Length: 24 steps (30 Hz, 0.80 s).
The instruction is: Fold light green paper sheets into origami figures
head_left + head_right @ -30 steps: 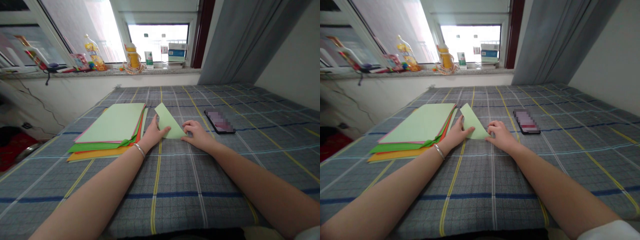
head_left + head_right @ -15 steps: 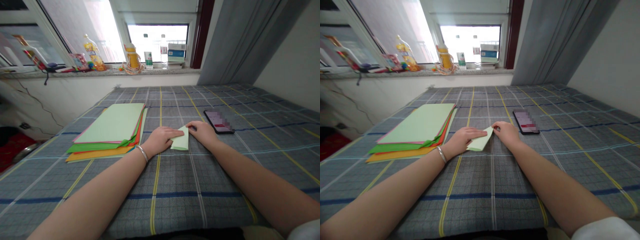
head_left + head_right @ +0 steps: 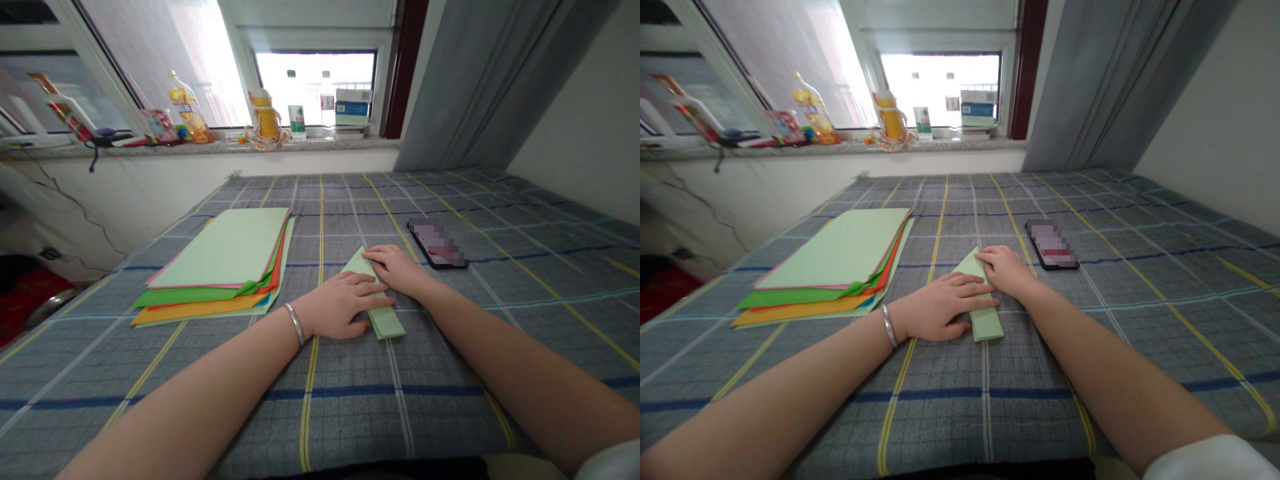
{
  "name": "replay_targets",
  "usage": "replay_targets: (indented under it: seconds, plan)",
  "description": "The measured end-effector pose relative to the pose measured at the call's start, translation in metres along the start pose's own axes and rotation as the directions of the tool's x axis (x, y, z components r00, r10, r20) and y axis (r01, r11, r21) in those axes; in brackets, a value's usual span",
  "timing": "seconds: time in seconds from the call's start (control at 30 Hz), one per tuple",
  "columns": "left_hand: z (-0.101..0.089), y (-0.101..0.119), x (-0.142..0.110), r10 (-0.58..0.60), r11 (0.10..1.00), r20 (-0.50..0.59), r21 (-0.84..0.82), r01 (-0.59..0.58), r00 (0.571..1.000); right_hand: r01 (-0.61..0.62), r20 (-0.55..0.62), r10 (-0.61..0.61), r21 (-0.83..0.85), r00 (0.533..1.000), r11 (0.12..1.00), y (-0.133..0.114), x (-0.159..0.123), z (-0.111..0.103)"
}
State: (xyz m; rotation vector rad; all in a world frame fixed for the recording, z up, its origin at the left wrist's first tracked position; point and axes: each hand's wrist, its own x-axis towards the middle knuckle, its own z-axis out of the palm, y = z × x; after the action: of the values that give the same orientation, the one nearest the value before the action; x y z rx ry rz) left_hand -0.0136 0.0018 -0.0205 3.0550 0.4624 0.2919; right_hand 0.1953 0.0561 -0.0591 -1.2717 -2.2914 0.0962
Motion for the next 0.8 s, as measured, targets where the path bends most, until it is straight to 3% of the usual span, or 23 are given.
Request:
replay_targets:
  seconds: [0.23, 0.33, 0.43, 0.53, 0.8]
  plan:
    - [0.002, 0.005, 0.004, -0.005, 0.997, -0.005, 0.072, 0.005, 1.000, -0.038, 0.015, 0.036, 0.141, 0.999, 0.989, -0.002, 0.001, -0.007]
    - [0.003, 0.006, 0.003, -0.133, 0.978, -0.033, 0.157, 0.136, 0.991, -0.072, 0.015, 0.071, 0.186, 0.997, 0.980, -0.003, 0.000, -0.008]
    - [0.007, 0.005, 0.003, -0.306, 0.923, -0.086, 0.219, 0.317, 0.948, -0.088, 0.016, 0.086, 0.217, 0.996, 0.972, -0.003, -0.002, -0.007]
    - [0.012, 0.002, 0.002, -0.402, 0.884, -0.103, 0.217, 0.415, 0.910, -0.095, 0.026, 0.091, 0.235, 0.996, 0.967, -0.004, -0.002, -0.008]
    - [0.015, -0.013, -0.003, -0.422, 0.905, 0.069, 0.100, 0.414, 0.904, -0.073, 0.120, 0.039, 0.293, 0.992, 0.953, -0.013, -0.008, -0.019]
